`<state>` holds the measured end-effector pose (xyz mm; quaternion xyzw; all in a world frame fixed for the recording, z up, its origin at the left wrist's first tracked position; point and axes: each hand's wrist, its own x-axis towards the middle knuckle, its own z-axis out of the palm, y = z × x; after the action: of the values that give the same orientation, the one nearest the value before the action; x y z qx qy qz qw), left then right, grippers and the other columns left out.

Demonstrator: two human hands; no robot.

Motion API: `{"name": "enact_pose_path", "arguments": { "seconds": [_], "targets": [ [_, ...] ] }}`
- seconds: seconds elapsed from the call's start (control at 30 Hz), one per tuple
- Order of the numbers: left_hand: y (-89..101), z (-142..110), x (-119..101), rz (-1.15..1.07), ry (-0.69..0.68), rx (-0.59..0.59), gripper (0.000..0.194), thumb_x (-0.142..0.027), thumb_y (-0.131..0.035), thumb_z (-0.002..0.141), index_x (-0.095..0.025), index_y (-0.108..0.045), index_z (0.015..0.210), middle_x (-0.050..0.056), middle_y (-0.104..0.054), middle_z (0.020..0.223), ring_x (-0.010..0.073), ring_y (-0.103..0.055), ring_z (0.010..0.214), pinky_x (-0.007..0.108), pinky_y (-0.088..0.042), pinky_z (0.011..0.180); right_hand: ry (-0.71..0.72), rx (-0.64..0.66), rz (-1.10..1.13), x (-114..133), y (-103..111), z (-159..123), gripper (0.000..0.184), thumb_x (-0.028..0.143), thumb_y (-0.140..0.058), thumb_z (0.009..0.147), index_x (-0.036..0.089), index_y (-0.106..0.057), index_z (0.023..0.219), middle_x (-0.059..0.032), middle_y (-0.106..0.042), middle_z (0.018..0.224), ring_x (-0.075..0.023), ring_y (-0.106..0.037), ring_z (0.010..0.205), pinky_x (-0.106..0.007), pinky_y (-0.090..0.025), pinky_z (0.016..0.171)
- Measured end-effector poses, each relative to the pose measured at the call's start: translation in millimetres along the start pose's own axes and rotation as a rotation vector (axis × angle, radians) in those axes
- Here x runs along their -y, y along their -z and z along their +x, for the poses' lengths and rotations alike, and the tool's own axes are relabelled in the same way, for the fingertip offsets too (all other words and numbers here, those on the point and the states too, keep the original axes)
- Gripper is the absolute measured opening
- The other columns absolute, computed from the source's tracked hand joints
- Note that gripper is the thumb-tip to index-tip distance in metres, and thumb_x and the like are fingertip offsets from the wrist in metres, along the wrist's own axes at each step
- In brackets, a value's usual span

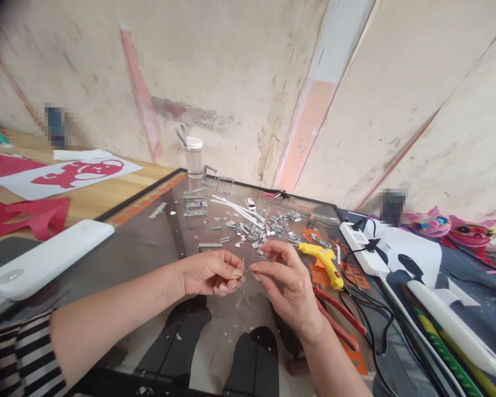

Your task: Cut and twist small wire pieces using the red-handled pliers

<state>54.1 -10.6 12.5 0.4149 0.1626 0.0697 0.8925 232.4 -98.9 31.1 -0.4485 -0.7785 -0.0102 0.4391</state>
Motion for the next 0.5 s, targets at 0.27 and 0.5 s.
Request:
{"name": "enact_pose_path", "arguments": {
  "seconds": [0.27,0.5],
  "targets": [
    [0.7,-0.2,0.4,-0.013,0.022,0.009,0.013,-0.018,-0.072,0.061,-0.010,-0.063,0.064,0.001,-0.055,0.049,0.0048,-0.042,0.040,0.017,-0.020,0.038,-0.059,0.001,0.126,3.0,-6.2,-3.0,0.019,0.014,-0.058,0.077,0.027,-0.066,0.088,-0.0054,-0.053,0.104,-0.0191,-0.054,0.092,-0.034,-0.048,0.075],
    [1.4,0.4,0.7,0.016,0.007,0.003,0.012,-0.018,-0.071,0.060,-0.009,-0.064,0.063,0.002,-0.055,0.048,0.0050,-0.043,0.039,0.017,-0.021,0.038,-0.011,0.066,0.039,3.3,-1.2,1.3,0.019,0.014,-0.058,0.077,0.027,-0.066,0.088,-0.0055,-0.059,0.098,-0.0192,-0.056,0.088,-0.034,-0.047,0.074]
  ]
}}
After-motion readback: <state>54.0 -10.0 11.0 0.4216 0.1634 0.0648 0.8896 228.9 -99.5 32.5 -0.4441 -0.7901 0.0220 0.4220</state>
